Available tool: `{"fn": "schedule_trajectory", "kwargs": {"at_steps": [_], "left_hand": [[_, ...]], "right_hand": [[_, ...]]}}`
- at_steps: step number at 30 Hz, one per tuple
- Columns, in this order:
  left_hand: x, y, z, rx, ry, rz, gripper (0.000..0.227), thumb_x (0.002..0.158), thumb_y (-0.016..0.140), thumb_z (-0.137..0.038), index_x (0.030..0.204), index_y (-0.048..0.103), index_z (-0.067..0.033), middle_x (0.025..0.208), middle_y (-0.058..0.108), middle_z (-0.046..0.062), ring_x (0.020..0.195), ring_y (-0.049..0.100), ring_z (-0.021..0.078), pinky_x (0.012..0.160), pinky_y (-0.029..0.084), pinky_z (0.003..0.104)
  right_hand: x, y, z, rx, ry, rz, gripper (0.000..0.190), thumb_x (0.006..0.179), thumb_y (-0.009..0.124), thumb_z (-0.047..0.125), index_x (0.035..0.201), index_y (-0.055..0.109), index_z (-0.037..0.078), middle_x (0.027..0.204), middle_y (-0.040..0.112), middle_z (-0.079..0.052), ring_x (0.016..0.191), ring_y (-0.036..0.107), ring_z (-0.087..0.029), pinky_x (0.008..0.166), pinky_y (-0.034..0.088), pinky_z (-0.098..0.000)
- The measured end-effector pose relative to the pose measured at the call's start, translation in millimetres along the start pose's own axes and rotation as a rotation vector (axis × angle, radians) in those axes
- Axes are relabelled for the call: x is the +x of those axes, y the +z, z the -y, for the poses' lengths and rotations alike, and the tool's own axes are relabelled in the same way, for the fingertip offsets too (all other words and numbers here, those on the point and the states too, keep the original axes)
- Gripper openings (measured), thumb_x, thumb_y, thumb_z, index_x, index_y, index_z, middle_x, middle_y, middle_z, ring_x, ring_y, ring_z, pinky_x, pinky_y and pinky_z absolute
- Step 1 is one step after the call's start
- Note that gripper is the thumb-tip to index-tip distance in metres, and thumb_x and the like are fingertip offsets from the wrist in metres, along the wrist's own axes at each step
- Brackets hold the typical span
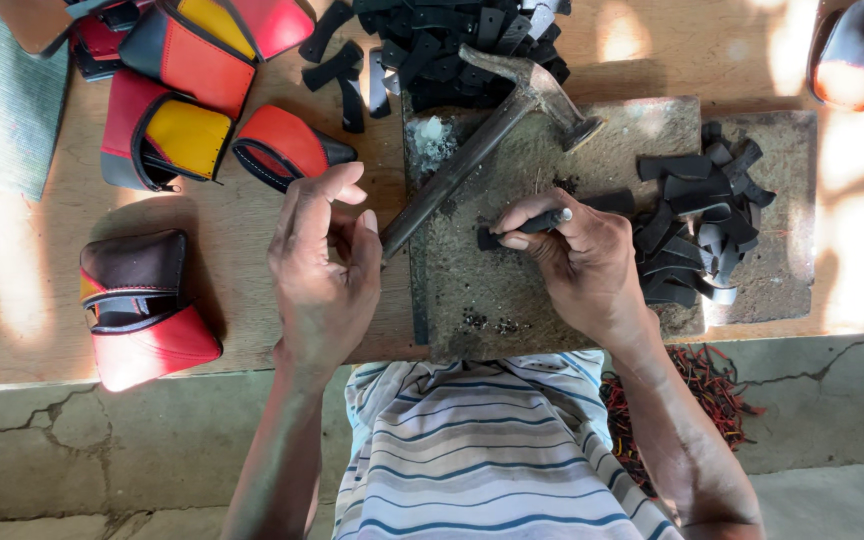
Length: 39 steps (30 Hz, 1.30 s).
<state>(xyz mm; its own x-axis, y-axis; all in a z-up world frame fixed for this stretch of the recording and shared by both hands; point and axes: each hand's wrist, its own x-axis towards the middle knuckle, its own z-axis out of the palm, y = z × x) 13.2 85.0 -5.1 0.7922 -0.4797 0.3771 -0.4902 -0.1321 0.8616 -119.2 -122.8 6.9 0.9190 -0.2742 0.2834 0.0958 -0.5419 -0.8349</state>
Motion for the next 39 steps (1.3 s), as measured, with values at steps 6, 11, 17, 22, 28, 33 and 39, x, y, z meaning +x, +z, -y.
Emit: {"fn": "schedule_trajectory", "kwargs": {"at_steps": [6,11,17,22,28,33,39], "left_hand": [[5.5,3.4,1.6,0.044,0.058,0.026,0.034,0.105,0.067,0.01,0.135,0.059,-0.0025,0.113,0.061,0.008,0.078,0.063,0.0094,0.068,0.053,0.024],[21.4,15.2,-1.2,0.049,-0.033,0.166,0.023,0.105,0.069,-0.004,0.121,0.053,-0.0011,0.102,0.061,0.011,0.078,0.064,0.0158,0.064,0.053,0.029],[38.7,39.6,-3.6,0.251,-0.014,0.239,0.037,0.097,0.074,-0.02,0.11,0.048,0.0026,0.089,0.063,0.018,0.071,0.066,0.0262,0.057,0.051,0.038],[44.5,36.3,16.5,0.298,-0.014,0.396,0.023,0.103,0.068,-0.02,0.105,0.053,-0.0028,0.074,0.066,0.012,0.052,0.065,0.0218,0.041,0.049,0.037],[47.8,5.3,22.2,0.181,0.12,0.393,0.022,0.101,0.071,-0.012,0.108,0.053,0.0,0.075,0.066,0.013,0.06,0.066,0.0202,0.049,0.047,0.04],[40.2,-36.0,-10.0,0.164,0.304,0.248,0.03,0.105,0.073,-0.01,0.131,0.061,-0.0016,0.098,0.07,0.013,0.085,0.07,0.021,0.076,0.057,0.037],[38.6,-63.3,-46.6,0.252,0.301,0.203,0.04,0.103,0.076,-0.019,0.141,0.067,-0.0112,0.086,0.068,0.003,0.062,0.058,0.0132,0.05,0.043,0.029]], "right_hand": [[4.2,-3.2,-1.9,0.009,-0.047,0.067,0.029,0.09,0.056,-0.026,0.106,0.061,-0.002,0.101,0.071,-0.011,0.095,0.077,-0.02,0.086,0.065,-0.029],[4.5,-3.7,-0.4,-0.007,-0.057,0.099,0.035,0.085,0.055,-0.029,0.106,0.061,-0.002,0.102,0.071,-0.011,0.098,0.077,-0.021,0.087,0.064,-0.0294],[4.0,-2.4,-0.9,0.052,-0.068,0.109,0.04,0.08,0.049,-0.032,0.108,0.058,-0.004,0.109,0.069,-0.012,0.103,0.076,-0.022,0.092,0.061,-0.0299],[3.2,-1.7,4.1,-0.015,-0.038,0.107,0.04,0.076,0.054,-0.028,0.105,0.062,-0.002,0.102,0.068,-0.013,0.097,0.074,-0.022,0.087,0.064,-0.0308],[4.5,3.5,6.7,-0.025,-0.066,0.058,0.021,0.089,0.065,-0.017,0.104,0.065,-0.002,0.102,0.07,-0.012,0.094,0.073,-0.022,0.08,0.059,-0.0317],[1.7,6.1,3.5,-0.038,-0.058,0.057,0.016,0.094,0.065,-0.013,0.105,0.067,-0.001,0.096,0.071,-0.01,0.091,0.073,-0.02,0.08,0.058,-0.0314],[0.6,11.8,-4.5,-0.04,-0.052,0.035,0.007,0.097,0.067,-0.004,0.102,0.068,0.001,0.095,0.073,-0.009,0.089,0.074,-0.017,0.077,0.06,-0.0313]]}}
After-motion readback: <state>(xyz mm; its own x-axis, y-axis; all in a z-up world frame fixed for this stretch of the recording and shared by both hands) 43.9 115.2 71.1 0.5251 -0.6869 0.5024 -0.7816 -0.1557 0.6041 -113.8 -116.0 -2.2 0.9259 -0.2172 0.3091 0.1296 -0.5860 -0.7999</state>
